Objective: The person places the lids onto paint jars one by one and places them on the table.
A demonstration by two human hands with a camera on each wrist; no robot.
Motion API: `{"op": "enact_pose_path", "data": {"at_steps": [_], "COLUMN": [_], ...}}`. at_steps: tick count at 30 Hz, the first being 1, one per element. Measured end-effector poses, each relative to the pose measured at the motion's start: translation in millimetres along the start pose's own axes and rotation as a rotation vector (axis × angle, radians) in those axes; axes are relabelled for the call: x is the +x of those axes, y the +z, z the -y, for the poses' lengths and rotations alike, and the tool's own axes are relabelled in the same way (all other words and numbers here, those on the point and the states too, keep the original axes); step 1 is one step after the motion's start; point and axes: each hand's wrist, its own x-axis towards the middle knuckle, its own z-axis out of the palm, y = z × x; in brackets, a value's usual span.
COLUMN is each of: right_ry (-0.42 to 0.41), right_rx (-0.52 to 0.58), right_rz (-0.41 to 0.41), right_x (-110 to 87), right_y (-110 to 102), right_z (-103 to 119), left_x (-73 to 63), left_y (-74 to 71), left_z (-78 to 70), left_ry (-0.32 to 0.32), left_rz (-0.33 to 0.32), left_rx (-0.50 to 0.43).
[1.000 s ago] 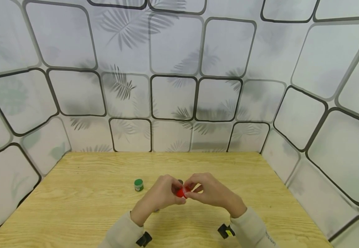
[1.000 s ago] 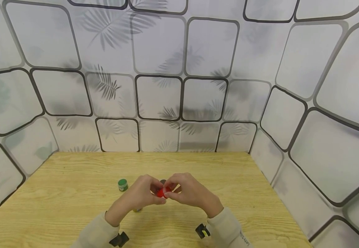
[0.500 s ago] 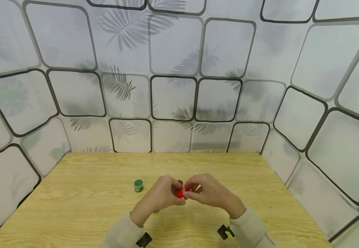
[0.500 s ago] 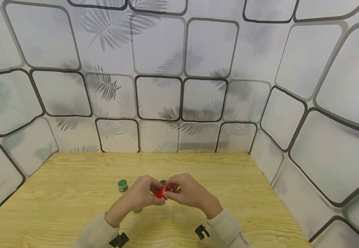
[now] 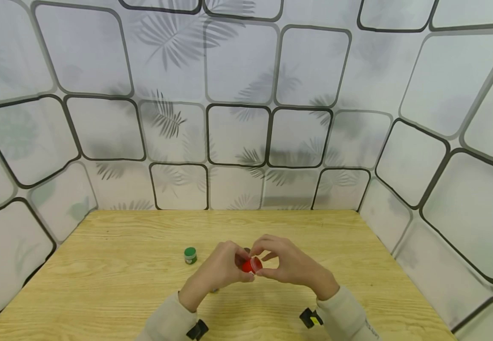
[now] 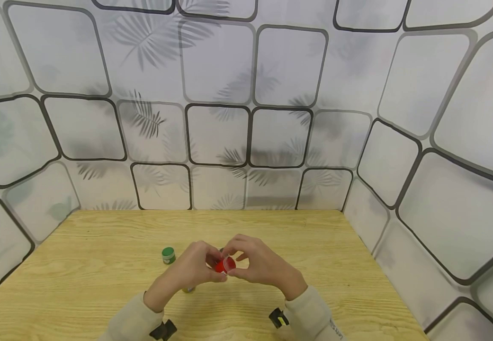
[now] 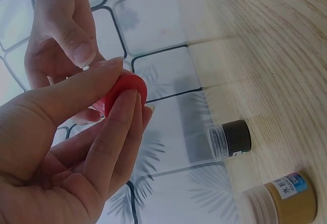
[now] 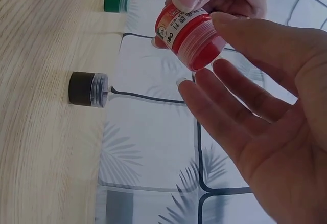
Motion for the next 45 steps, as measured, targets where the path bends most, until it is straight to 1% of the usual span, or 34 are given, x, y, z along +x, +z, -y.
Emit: {"op": "enact_pose_path", "data": {"at_steps": [4,6,9,14,20,24,33,45], "right_ry": [-0.072,-0.09,-0.104,-0.094,-0.086,-0.048,0.038,0.051], "right_rx": [-0.027,-0.04,-0.032,0.005,0.038,0.064,0.058,0.039], "right_rz": [-0.021,-0.029,-0.028,-0.022,-0.021,-0.01,-0.003,0.007], "right_x": [0.9,0.9,1.0,1.6,1.5,0.5,0.0,0.0], "right_y": [1.5,1.7,1.6,0.9,0.5,0.3,-0.1,-0.2], "right_z": [-3.1,-4.2,-4.7,-1.7,1.4,0.5,-0.9,-0.7], "left_x": [0.1,0.1,0.1,0.0,-0.3,-0.3,0.1,-1.6], "left_y": [-0.3,-0.6,-1.0,-1.4,-1.0,-0.6,-0.2,0.0], "left_z": [0.4,0.4,0.1,-0.4,-0.6,-1.0,-2.9,-4.1], "left_ry": [0.008,0.01,0.012,0.012,0.028,0.022,0.011,0.011], "left_rz": [0.002,0.002,0.002,0.006,0.001,-0.003,-0.006,0.001], "left_rx": [0.008,0.011,0.012,0.012,0.014,0.014,0.016,0.026]}}
